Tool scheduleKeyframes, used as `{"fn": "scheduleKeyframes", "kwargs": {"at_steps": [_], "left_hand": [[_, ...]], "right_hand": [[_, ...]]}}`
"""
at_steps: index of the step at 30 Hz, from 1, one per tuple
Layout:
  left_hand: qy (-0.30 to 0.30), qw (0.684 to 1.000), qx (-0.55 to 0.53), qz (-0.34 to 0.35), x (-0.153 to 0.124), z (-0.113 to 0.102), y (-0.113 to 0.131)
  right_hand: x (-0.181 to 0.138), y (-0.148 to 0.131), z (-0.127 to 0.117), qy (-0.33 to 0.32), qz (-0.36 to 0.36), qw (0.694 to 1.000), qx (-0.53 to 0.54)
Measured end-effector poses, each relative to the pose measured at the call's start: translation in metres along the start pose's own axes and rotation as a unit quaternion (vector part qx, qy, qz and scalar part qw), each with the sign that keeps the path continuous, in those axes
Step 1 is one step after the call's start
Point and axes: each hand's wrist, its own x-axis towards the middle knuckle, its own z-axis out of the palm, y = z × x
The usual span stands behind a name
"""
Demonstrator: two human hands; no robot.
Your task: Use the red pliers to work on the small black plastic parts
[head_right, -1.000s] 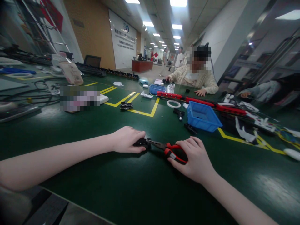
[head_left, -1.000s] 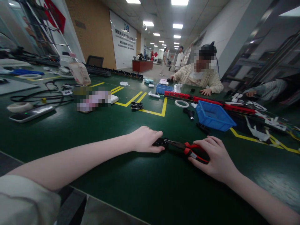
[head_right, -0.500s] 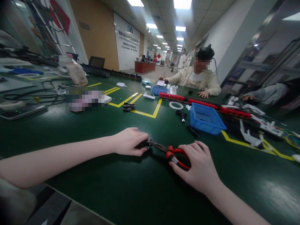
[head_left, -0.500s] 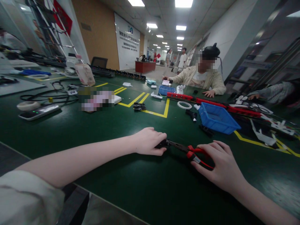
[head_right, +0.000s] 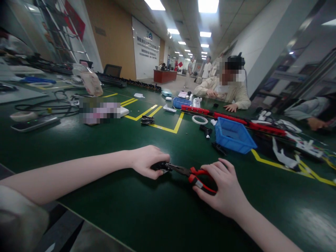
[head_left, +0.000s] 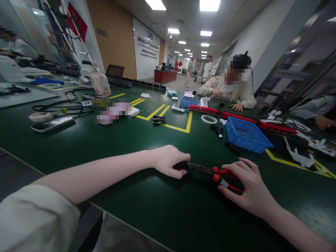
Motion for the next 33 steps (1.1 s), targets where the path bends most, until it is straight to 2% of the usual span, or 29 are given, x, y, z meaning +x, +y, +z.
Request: {"fn": "scheduleKeyframes", "kwargs": {"at_steps": [12,22,33], "left_hand": [[0.007,0.995,0.054,-0.080,0.0027,0.0002,-0.0020],[0.009,0.997,0.058,-0.052,0.0025,0.0007,-0.0039],[0.009,0.998,0.034,-0.059,0.0029,0.0011,-0.0049]], "right_hand": [[0.0014,-0.0038,-0.0002,0.046,0.022,0.997,-0.063],[0.0009,-0.0016,0.0031,0.012,0.055,0.998,-0.007],[0.0018,-0.0017,0.0015,0.034,0.039,0.998,-0.025]]}}
